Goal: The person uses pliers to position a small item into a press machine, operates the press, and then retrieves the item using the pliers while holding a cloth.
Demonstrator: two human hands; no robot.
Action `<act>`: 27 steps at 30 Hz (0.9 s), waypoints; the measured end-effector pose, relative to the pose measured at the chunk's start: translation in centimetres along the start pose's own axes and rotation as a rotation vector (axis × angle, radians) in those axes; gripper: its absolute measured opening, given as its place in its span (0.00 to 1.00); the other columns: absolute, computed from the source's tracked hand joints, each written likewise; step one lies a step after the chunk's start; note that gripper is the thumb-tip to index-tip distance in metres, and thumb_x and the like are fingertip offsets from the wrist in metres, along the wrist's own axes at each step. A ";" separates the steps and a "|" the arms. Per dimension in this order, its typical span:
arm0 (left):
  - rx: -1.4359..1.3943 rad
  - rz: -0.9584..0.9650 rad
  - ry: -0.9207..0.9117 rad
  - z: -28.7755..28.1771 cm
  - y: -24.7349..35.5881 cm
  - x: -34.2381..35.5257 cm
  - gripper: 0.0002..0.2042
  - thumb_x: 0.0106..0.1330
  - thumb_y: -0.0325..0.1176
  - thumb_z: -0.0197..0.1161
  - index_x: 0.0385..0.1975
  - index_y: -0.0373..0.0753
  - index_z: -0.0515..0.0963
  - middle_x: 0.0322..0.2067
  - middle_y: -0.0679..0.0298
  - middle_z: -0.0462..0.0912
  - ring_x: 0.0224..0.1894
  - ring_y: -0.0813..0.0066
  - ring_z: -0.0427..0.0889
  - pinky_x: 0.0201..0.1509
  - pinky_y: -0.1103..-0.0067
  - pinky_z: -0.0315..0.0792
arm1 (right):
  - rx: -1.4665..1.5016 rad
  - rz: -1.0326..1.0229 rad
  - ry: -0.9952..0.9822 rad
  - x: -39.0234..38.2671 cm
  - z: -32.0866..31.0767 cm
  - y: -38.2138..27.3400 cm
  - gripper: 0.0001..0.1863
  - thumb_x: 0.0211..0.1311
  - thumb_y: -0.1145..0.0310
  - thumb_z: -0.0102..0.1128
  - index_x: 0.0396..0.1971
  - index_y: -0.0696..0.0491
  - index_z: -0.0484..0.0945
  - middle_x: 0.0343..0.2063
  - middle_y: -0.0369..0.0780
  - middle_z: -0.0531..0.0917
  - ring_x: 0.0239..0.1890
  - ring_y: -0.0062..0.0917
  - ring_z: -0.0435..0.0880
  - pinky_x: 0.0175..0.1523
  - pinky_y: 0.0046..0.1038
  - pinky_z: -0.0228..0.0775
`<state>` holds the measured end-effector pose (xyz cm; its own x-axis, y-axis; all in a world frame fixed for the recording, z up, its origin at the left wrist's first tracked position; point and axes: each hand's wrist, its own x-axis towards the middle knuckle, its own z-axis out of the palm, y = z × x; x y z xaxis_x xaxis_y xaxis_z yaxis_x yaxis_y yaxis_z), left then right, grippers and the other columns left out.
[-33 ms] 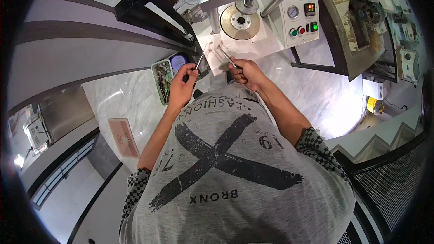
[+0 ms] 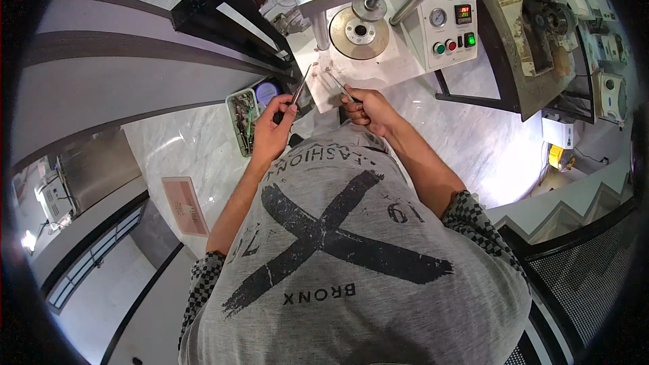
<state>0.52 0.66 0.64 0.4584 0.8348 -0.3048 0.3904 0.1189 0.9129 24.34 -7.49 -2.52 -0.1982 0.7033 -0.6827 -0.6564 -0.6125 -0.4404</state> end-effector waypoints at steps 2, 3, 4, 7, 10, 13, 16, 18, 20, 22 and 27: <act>0.010 -0.004 0.012 0.0 0.1 -0.3 0.12 0.69 0.33 0.62 0.49 0.38 0.76 0.26 0.72 0.72 0.31 0.87 0.69 0.34 0.84 0.65 | 0.101 0.056 -0.068 0.3 -0.3 0.0 0.16 0.75 0.55 0.44 0.31 0.51 0.72 0.15 0.25 0.58 0.15 0.12 0.50 0.18 0.18 0.42; 0.111 0.133 0.015 -0.2 -0.8 -0.1 0.13 0.67 0.32 0.63 0.49 0.38 0.77 0.27 0.70 0.73 0.32 0.84 0.71 0.35 0.83 0.66 | 0.152 0.089 -0.096 0.6 -0.4 0.1 0.16 0.75 0.56 0.44 0.30 0.51 0.70 0.15 0.25 0.57 0.14 0.11 0.50 0.17 0.18 0.41; 0.212 0.270 0.016 -0.2 -0.6 0.1 0.14 0.65 0.31 0.65 0.49 0.39 0.78 0.28 0.69 0.74 0.33 0.80 0.73 0.36 0.82 0.68 | 0.205 0.121 -0.122 0.7 -0.5 0.1 0.16 0.74 0.57 0.44 0.29 0.50 0.69 0.15 0.25 0.56 0.13 0.11 0.49 0.16 0.17 0.40; 0.491 0.455 -0.047 -0.8 0.1 0.2 0.15 0.61 0.29 0.67 0.48 0.39 0.79 0.31 0.64 0.76 0.34 0.73 0.76 0.39 0.80 0.71 | 0.419 0.266 -0.229 1.0 -0.9 0.2 0.14 0.74 0.60 0.44 0.27 0.50 0.67 0.14 0.24 0.55 0.12 0.10 0.48 0.14 0.17 0.39; 0.416 0.409 -0.044 -0.4 0.1 0.1 0.17 0.59 0.28 0.68 0.50 0.41 0.80 0.35 0.61 0.76 0.35 0.68 0.76 0.41 0.77 0.72 | 0.604 0.419 -0.333 1.8 -1.5 0.8 0.13 0.73 0.63 0.44 0.25 0.49 0.66 0.14 0.25 0.55 0.11 0.09 0.48 0.13 0.16 0.38; 0.450 0.450 -0.020 -0.8 -0.5 0.5 0.16 0.60 0.29 0.67 0.50 0.41 0.80 0.35 0.60 0.76 0.37 0.67 0.77 0.43 0.76 0.71 | 0.740 0.487 -0.434 1.5 -1.5 1.2 0.13 0.72 0.66 0.43 0.24 0.49 0.66 0.14 0.25 0.55 0.11 0.09 0.48 0.12 0.16 0.38; 0.475 0.439 0.020 -1.1 -0.8 1.0 0.16 0.62 0.29 0.65 0.50 0.42 0.80 0.36 0.60 0.77 0.39 0.65 0.78 0.45 0.75 0.71 | 0.852 0.524 -0.450 1.0 -1.4 1.5 0.14 0.72 0.66 0.42 0.24 0.49 0.65 0.14 0.25 0.55 0.11 0.10 0.48 0.13 0.16 0.37; 0.458 0.404 0.016 -1.3 -1.2 1.5 0.15 0.62 0.29 0.65 0.50 0.42 0.80 0.36 0.59 0.77 0.40 0.65 0.78 0.46 0.75 0.71 | 0.873 0.509 -0.433 0.8 -1.4 1.7 0.14 0.73 0.65 0.41 0.23 0.49 0.65 0.14 0.25 0.55 0.11 0.10 0.49 0.13 0.16 0.37; 0.441 0.373 0.007 -1.3 -1.3 1.7 0.15 0.63 0.30 0.64 0.50 0.42 0.80 0.36 0.59 0.77 0.40 0.64 0.78 0.46 0.74 0.71 | 0.898 0.489 -0.416 0.6 -1.3 1.7 0.15 0.74 0.65 0.41 0.23 0.49 0.64 0.14 0.25 0.55 0.11 0.10 0.49 0.13 0.16 0.37; 0.542 0.484 0.039 -1.4 -1.2 1.8 0.15 0.63 0.30 0.64 0.51 0.42 0.80 0.35 0.59 0.75 0.39 0.64 0.77 0.45 0.74 0.71 | 0.857 0.443 -0.338 0.5 -1.1 1.6 0.15 0.74 0.63 0.42 0.24 0.49 0.64 0.14 0.25 0.54 0.11 0.10 0.49 0.13 0.16 0.37; 0.445 0.415 0.090 -1.0 0.1 1.2 0.14 0.63 0.31 0.65 0.48 0.40 0.79 0.33 0.60 0.75 0.37 0.67 0.76 0.44 0.76 0.70 | 0.170 0.012 -0.032 -1.7 0.4 0.3 0.16 0.72 0.59 0.46 0.31 0.54 0.76 0.16 0.26 0.61 0.16 0.11 0.54 0.19 0.18 0.47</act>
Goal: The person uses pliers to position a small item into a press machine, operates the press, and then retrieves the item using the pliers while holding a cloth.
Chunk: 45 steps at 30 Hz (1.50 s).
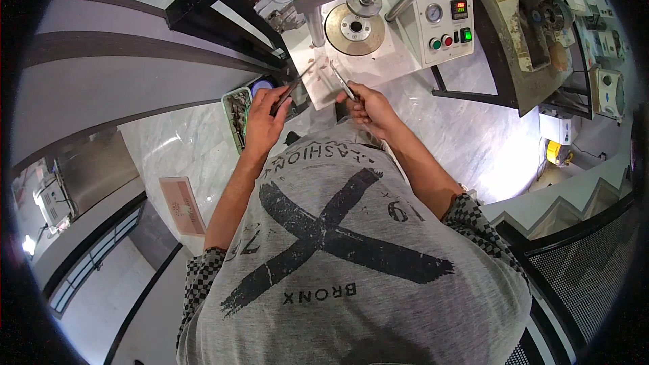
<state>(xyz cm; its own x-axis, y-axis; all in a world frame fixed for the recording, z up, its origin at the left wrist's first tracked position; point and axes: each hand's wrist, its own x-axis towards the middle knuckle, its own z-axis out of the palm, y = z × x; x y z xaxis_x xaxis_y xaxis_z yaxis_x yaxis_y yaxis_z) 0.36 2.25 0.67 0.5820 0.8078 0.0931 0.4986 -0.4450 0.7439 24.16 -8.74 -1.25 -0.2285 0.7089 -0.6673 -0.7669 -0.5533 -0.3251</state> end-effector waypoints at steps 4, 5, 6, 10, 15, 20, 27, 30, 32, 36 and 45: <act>-0.043 -0.108 0.094 0.0 -0.9 -1.1 0.12 0.64 0.32 0.65 0.45 0.37 0.79 0.32 0.62 0.75 0.34 0.72 0.75 0.39 0.79 0.69 | -0.610 -0.460 0.259 -0.3 0.2 0.2 0.18 0.71 0.57 0.50 0.40 0.56 0.82 0.20 0.28 0.72 0.22 0.12 0.62 0.28 0.17 0.55; -0.044 -0.108 0.094 0.2 -1.1 -1.6 0.12 0.64 0.32 0.65 0.45 0.37 0.79 0.32 0.62 0.75 0.34 0.72 0.75 0.39 0.79 0.69 | -0.611 -0.460 0.259 -0.3 0.0 0.3 0.18 0.71 0.57 0.50 0.40 0.56 0.82 0.20 0.28 0.72 0.22 0.12 0.62 0.28 0.17 0.55; -0.158 -0.160 0.093 0.3 -1.4 -2.1 0.12 0.66 0.34 0.64 0.46 0.37 0.79 0.31 0.65 0.75 0.33 0.76 0.73 0.39 0.80 0.68 | -0.585 -0.478 0.232 -0.4 -0.3 0.4 0.17 0.70 0.59 0.52 0.41 0.58 0.82 0.23 0.30 0.75 0.22 0.12 0.64 0.29 0.17 0.58; -0.819 -0.581 0.015 -0.4 -1.0 -1.4 0.14 0.72 0.39 0.57 0.48 0.37 0.79 0.29 0.72 0.74 0.32 0.86 0.69 0.36 0.85 0.64 | -0.671 -0.619 0.209 0.3 0.5 1.1 0.15 0.66 0.65 0.60 0.46 0.58 0.77 0.26 0.34 0.82 0.23 0.13 0.70 0.30 0.17 0.63; -0.832 -0.574 -0.004 -0.7 1.3 -0.1 0.16 0.74 0.41 0.53 0.51 0.38 0.78 0.26 0.74 0.71 0.31 0.89 0.66 0.36 0.89 0.59 | -0.714 -0.653 0.153 -1.6 8.1 -0.2 0.21 0.65 0.63 0.63 0.53 0.54 0.69 0.23 0.36 0.84 0.21 0.16 0.76 0.28 0.20 0.65; -0.877 -0.505 -0.110 -0.4 2.0 0.3 0.24 0.76 0.50 0.45 0.54 0.34 0.75 0.28 0.73 0.71 0.32 0.86 0.67 0.39 0.87 0.61 | -0.913 -0.762 0.194 -1.3 7.6 0.6 0.19 0.62 0.61 0.65 0.43 0.53 0.67 0.21 0.40 0.83 0.20 0.25 0.79 0.29 0.27 0.69; -0.934 -0.446 -0.413 1.7 -0.3 -0.5 0.36 0.75 0.61 0.31 0.57 0.32 0.70 0.42 0.64 0.75 0.43 0.76 0.72 0.52 0.80 0.65 | -1.004 -0.668 -0.014 -0.4 9.4 1.8 0.14 0.62 0.63 0.64 0.35 0.56 0.69 0.20 0.41 0.82 0.24 0.27 0.81 0.32 0.30 0.69; -0.967 -0.501 -0.467 1.7 0.0 -0.3 0.35 0.75 0.61 0.30 0.57 0.32 0.70 0.44 0.64 0.75 0.41 0.77 0.72 0.51 0.82 0.65 | -1.009 -0.659 -0.090 -1.0 9.5 1.6 0.13 0.62 0.65 0.61 0.38 0.56 0.70 0.24 0.43 0.83 0.27 0.32 0.83 0.35 0.30 0.71; -1.102 -0.543 -0.309 1.6 1.5 -0.3 0.30 0.75 0.53 0.34 0.60 0.33 0.69 0.50 0.63 0.76 0.43 0.77 0.74 0.50 0.83 0.66 | -1.035 -0.645 -0.101 -1.4 9.1 1.6 0.12 0.62 0.65 0.60 0.39 0.57 0.70 0.25 0.45 0.83 0.28 0.34 0.84 0.35 0.31 0.71; -1.199 -0.525 -0.216 1.4 1.5 0.1 0.27 0.72 0.43 0.37 0.63 0.30 0.65 0.59 0.55 0.73 0.55 0.70 0.74 0.61 0.76 0.65 | -1.244 -0.928 0.011 -1.1 7.9 1.6 0.13 0.58 0.69 0.58 0.43 0.54 0.75 0.32 0.44 0.84 0.34 0.38 0.84 0.40 0.36 0.75; -1.484 -0.682 -0.286 0.4 1.9 0.2 0.24 0.72 0.42 0.43 0.58 0.31 0.70 0.53 0.58 0.78 0.56 0.66 0.76 0.64 0.70 0.65 | -1.560 -1.166 0.026 -1.5 7.7 -0.4 0.19 0.52 0.74 0.61 0.46 0.46 0.79 0.43 0.36 0.78 0.42 0.32 0.82 0.45 0.32 0.78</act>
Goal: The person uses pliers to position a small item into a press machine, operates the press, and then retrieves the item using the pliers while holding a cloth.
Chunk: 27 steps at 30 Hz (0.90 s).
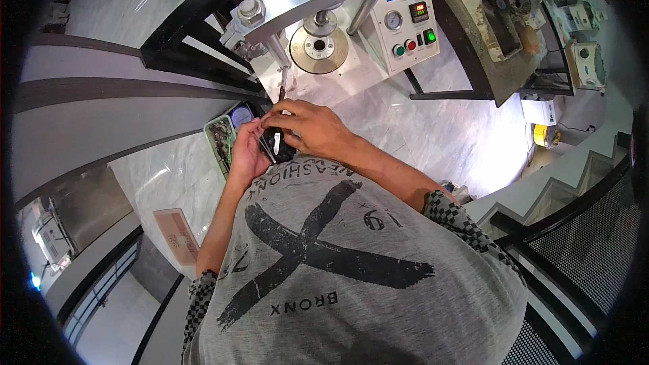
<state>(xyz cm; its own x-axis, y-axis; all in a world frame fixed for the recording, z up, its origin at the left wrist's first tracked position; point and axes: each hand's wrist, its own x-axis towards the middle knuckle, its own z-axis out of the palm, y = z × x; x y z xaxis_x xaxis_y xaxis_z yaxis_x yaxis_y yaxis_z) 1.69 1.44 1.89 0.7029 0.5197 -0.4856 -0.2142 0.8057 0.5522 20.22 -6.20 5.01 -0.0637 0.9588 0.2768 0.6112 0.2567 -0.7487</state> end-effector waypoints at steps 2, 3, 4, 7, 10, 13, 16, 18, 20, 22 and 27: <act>-0.086 -0.049 -0.073 0.4 0.6 -0.2 0.24 0.71 0.43 0.44 0.57 0.31 0.71 0.53 0.57 0.79 0.55 0.65 0.78 0.63 0.69 0.67 | -0.015 -0.050 0.002 0.1 -0.2 0.2 0.19 0.51 0.74 0.62 0.46 0.47 0.78 0.43 0.37 0.77 0.43 0.32 0.81 0.46 0.33 0.78; -0.103 -0.069 -0.003 0.3 0.5 -0.2 0.24 0.71 0.42 0.43 0.59 0.31 0.70 0.54 0.57 0.79 0.55 0.65 0.77 0.63 0.69 0.67 | -0.013 -0.063 0.000 0.2 -0.3 0.2 0.19 0.51 0.74 0.63 0.46 0.47 0.78 0.43 0.37 0.77 0.43 0.32 0.81 0.46 0.32 0.78; -0.104 -0.065 -0.004 0.5 0.5 -0.2 0.24 0.71 0.42 0.43 0.59 0.31 0.70 0.54 0.57 0.79 0.55 0.65 0.77 0.63 0.69 0.67 | -0.013 -0.079 -0.004 0.3 -0.5 0.3 0.20 0.50 0.74 0.63 0.46 0.47 0.77 0.42 0.36 0.78 0.43 0.32 0.81 0.46 0.32 0.78; 0.032 -0.038 -0.029 1.3 0.6 -0.4 0.28 0.71 0.41 0.39 0.65 0.28 0.62 0.55 0.57 0.77 0.55 0.68 0.77 0.62 0.72 0.68 | 0.036 -0.124 0.059 0.4 -0.8 1.1 0.16 0.51 0.76 0.63 0.43 0.48 0.80 0.41 0.32 0.80 0.40 0.29 0.82 0.44 0.28 0.78; 0.033 -0.017 -0.109 2.5 0.9 -0.2 0.29 0.69 0.41 0.37 0.66 0.28 0.59 0.57 0.57 0.75 0.54 0.70 0.76 0.61 0.74 0.69 | 0.033 -0.161 0.119 0.5 -2.1 1.1 0.15 0.52 0.76 0.63 0.42 0.50 0.80 0.40 0.34 0.82 0.40 0.30 0.82 0.42 0.28 0.78; 0.161 -0.028 -0.097 4.0 2.0 -0.4 0.33 0.68 0.45 0.37 0.67 0.26 0.58 0.55 0.54 0.77 0.47 0.75 0.77 0.55 0.81 0.70 | 0.069 -0.148 0.217 -0.7 -3.4 1.6 0.16 0.50 0.78 0.62 0.41 0.50 0.79 0.42 0.37 0.81 0.41 0.31 0.83 0.45 0.27 0.78; 0.320 0.050 -0.011 5.0 3.2 -1.4 0.34 0.67 0.48 0.39 0.66 0.26 0.60 0.44 0.53 0.82 0.37 0.79 0.76 0.46 0.85 0.70 | 0.161 0.176 0.314 -2.2 -6.1 3.4 0.11 0.59 0.77 0.58 0.43 0.52 0.77 0.42 0.40 0.82 0.41 0.29 0.84 0.43 0.26 0.79; 0.295 0.223 0.131 2.2 3.0 -2.0 0.32 0.68 0.48 0.39 0.63 0.28 0.65 0.34 0.57 0.83 0.34 0.80 0.75 0.42 0.86 0.70 | 0.650 0.411 0.605 -1.9 -7.9 4.3 0.07 0.69 0.73 0.53 0.44 0.54 0.75 0.41 0.42 0.82 0.39 0.26 0.84 0.41 0.26 0.78; 0.217 0.312 0.241 -0.4 1.7 -2.2 0.29 0.70 0.49 0.40 0.58 0.29 0.70 0.29 0.60 0.82 0.31 0.82 0.75 0.38 0.87 0.69 | 0.922 0.608 0.705 -1.6 -10.4 6.4 0.10 0.72 0.66 0.51 0.42 0.58 0.74 0.43 0.43 0.80 0.36 0.20 0.81 0.38 0.24 0.75; 0.207 0.391 0.550 -3.5 0.7 -2.5 0.25 0.73 0.48 0.42 0.54 0.32 0.73 0.27 0.61 0.81 0.30 0.81 0.76 0.36 0.86 0.70 | 0.945 0.652 0.665 -2.6 -11.6 9.3 0.11 0.72 0.65 0.53 0.41 0.58 0.74 0.42 0.42 0.80 0.33 0.19 0.79 0.37 0.23 0.74; 0.331 0.286 0.756 -10.6 -2.3 -4.3 0.23 0.74 0.48 0.43 0.51 0.35 0.76 0.27 0.62 0.81 0.29 0.79 0.78 0.33 0.83 0.71 | 0.866 0.715 0.574 -1.7 -12.9 10.0 0.14 0.69 0.63 0.57 0.43 0.59 0.76 0.35 0.40 0.83 0.28 0.16 0.75 0.34 0.20 0.69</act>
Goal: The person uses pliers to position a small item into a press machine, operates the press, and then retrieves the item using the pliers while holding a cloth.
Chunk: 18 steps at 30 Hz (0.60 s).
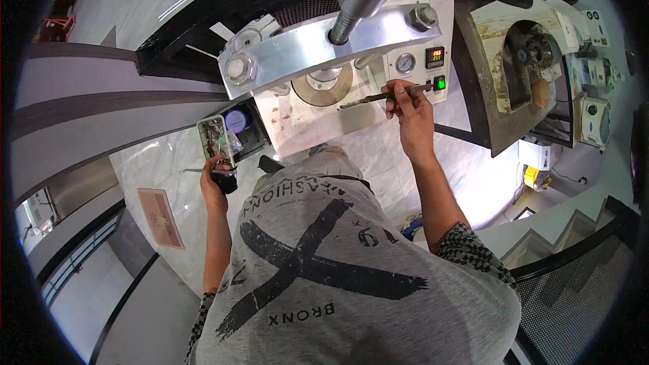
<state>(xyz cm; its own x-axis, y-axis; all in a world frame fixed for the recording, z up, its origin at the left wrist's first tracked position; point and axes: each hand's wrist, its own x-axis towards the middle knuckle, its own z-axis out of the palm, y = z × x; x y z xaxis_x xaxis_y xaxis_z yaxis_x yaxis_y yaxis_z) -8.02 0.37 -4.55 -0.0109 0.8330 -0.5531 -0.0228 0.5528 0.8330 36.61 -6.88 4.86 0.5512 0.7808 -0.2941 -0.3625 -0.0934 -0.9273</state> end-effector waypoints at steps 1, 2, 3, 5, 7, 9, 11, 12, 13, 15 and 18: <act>0.062 -0.007 0.058 -1.4 -1.7 0.3 0.23 0.74 0.48 0.42 0.50 0.36 0.76 0.27 0.62 0.81 0.29 0.78 0.78 0.32 0.81 0.71 | -0.003 0.004 -0.004 0.3 0.2 -0.2 0.14 0.69 0.63 0.57 0.43 0.59 0.76 0.35 0.40 0.83 0.28 0.16 0.75 0.34 0.20 0.69; 0.046 -0.032 0.111 -3.7 -4.3 0.7 0.24 0.74 0.50 0.42 0.50 0.35 0.76 0.27 0.61 0.82 0.27 0.75 0.78 0.31 0.79 0.72 | -0.019 -0.003 -0.044 0.7 0.4 -0.4 0.14 0.69 0.63 0.57 0.42 0.60 0.77 0.33 0.39 0.83 0.26 0.16 0.74 0.33 0.20 0.69; 0.042 -0.034 0.119 -5.5 -6.3 0.7 0.24 0.74 0.50 0.42 0.50 0.35 0.76 0.27 0.61 0.82 0.27 0.75 0.78 0.31 0.79 0.72 | -0.035 -0.010 -0.080 1.1 0.5 -0.5 0.14 0.70 0.62 0.57 0.41 0.60 0.79 0.32 0.38 0.84 0.25 0.15 0.74 0.32 0.20 0.69; 0.073 -0.177 0.245 -8.6 -8.4 -0.2 0.26 0.73 0.52 0.43 0.50 0.34 0.78 0.28 0.59 0.82 0.26 0.74 0.78 0.32 0.79 0.72 | -0.089 -0.017 -0.094 1.6 1.0 -0.5 0.14 0.69 0.63 0.59 0.40 0.60 0.79 0.30 0.38 0.84 0.24 0.15 0.74 0.31 0.20 0.69; 0.074 -0.293 0.235 -9.9 -9.8 -2.1 0.26 0.74 0.52 0.42 0.47 0.34 0.78 0.27 0.60 0.82 0.28 0.71 0.79 0.33 0.77 0.72 | -0.149 -0.025 -0.105 2.2 1.1 -0.2 0.13 0.68 0.64 0.60 0.38 0.60 0.80 0.29 0.37 0.84 0.23 0.15 0.74 0.29 0.20 0.69; 0.143 -0.316 0.258 -12.1 -12.1 -4.1 0.26 0.74 0.52 0.42 0.47 0.33 0.79 0.26 0.58 0.82 0.27 0.71 0.79 0.33 0.76 0.72 | -0.257 -0.065 -0.080 2.7 1.4 -0.2 0.11 0.65 0.67 0.63 0.38 0.60 0.80 0.29 0.37 0.83 0.21 0.14 0.72 0.26 0.19 0.68; 0.139 -0.417 0.331 -13.8 -14.2 -5.8 0.28 0.73 0.53 0.41 0.47 0.33 0.79 0.24 0.58 0.81 0.25 0.72 0.79 0.31 0.76 0.71 | -0.244 -0.040 -0.089 3.3 1.3 -0.1 0.11 0.64 0.67 0.64 0.39 0.61 0.80 0.27 0.38 0.83 0.21 0.15 0.76 0.25 0.19 0.69; 0.136 -0.421 0.341 -14.6 -15.3 -6.7 0.28 0.73 0.53 0.41 0.47 0.33 0.79 0.24 0.58 0.81 0.25 0.72 0.79 0.31 0.76 0.71 | -0.252 -0.039 -0.102 3.6 1.4 -0.1 0.12 0.66 0.66 0.62 0.39 0.61 0.80 0.28 0.38 0.83 0.23 0.17 0.78 0.27 0.20 0.71; 0.195 -0.424 0.321 -15.6 -16.4 -7.6 0.29 0.73 0.55 0.40 0.47 0.33 0.79 0.23 0.57 0.82 0.25 0.72 0.79 0.31 0.76 0.71 | -0.262 -0.036 -0.110 3.8 1.6 -0.2 0.12 0.67 0.65 0.61 0.39 0.61 0.79 0.28 0.39 0.83 0.25 0.19 0.81 0.28 0.21 0.73; 0.252 -0.423 0.305 -16.0 -17.5 -8.0 0.31 0.73 0.56 0.39 0.48 0.33 0.80 0.23 0.56 0.82 0.25 0.72 0.79 0.31 0.76 0.71 | -0.211 -0.041 -0.139 4.4 1.8 -0.3 0.13 0.67 0.65 0.60 0.39 0.61 0.79 0.29 0.41 0.83 0.28 0.23 0.84 0.30 0.23 0.76; 0.525 -0.472 0.134 -16.3 -18.5 -8.4 0.32 0.73 0.58 0.37 0.47 0.36 0.82 0.24 0.56 0.84 0.26 0.72 0.80 0.33 0.77 0.71 | -0.157 0.032 -0.182 4.9 1.9 -0.3 0.12 0.64 0.68 0.65 0.40 0.61 0.79 0.27 0.40 0.84 0.30 0.22 0.85 0.30 0.22 0.77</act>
<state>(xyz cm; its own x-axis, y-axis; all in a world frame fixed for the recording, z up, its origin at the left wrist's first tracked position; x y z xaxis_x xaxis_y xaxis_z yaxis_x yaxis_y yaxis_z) -23.81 -17.15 -15.51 -0.2415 0.5118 -0.8245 0.4284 0.8186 0.3826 37.98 -1.81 4.14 0.3915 0.8733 -0.2901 -0.2486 -0.2032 -0.9471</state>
